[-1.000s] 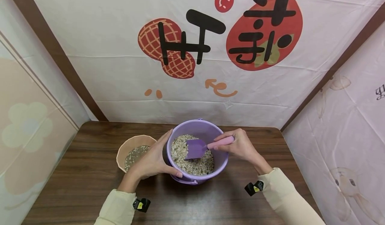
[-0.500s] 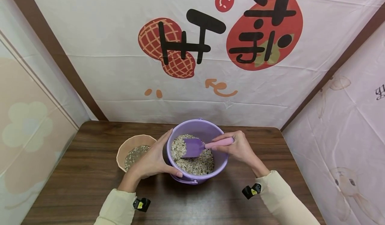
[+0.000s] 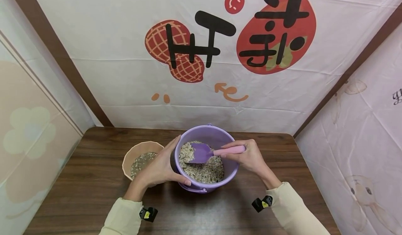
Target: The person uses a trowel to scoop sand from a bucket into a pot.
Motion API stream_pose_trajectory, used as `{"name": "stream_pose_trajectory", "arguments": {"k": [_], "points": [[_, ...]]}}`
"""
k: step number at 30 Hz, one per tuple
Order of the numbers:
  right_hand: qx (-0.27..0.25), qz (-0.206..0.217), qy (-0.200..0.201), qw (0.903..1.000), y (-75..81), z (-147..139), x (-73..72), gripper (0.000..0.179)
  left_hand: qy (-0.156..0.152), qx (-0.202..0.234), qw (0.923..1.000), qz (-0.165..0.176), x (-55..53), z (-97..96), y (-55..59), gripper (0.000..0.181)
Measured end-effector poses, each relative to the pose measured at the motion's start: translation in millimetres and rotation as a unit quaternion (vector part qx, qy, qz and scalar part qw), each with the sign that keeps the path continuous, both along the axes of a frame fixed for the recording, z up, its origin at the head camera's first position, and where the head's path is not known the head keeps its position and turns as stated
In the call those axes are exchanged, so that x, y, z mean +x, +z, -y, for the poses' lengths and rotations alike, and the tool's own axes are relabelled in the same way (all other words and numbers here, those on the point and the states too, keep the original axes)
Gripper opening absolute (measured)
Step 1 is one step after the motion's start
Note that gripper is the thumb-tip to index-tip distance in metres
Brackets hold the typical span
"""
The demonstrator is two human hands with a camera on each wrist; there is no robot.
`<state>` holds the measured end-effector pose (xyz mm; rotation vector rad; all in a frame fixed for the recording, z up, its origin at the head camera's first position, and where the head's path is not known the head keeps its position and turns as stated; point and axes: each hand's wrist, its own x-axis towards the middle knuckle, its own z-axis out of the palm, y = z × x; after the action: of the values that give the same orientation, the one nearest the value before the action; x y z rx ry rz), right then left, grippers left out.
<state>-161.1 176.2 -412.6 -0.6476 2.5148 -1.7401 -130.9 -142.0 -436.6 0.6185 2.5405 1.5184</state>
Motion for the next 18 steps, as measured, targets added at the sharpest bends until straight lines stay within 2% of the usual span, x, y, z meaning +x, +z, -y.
{"name": "stream_pose_trajectory", "arguments": {"k": [12,18], "points": [[-0.079,0.054,-0.014,0.9953,4.9,-10.3,11.0,0.027,0.002,0.001,1.0000,0.002,0.3,-0.9,0.0,0.150],[-0.085,0.045,-0.044,0.9944,11.3,-15.7,17.8,0.027,0.005,-0.001,1.0000,0.003,0.1,-0.6,0.3,0.150]]}}
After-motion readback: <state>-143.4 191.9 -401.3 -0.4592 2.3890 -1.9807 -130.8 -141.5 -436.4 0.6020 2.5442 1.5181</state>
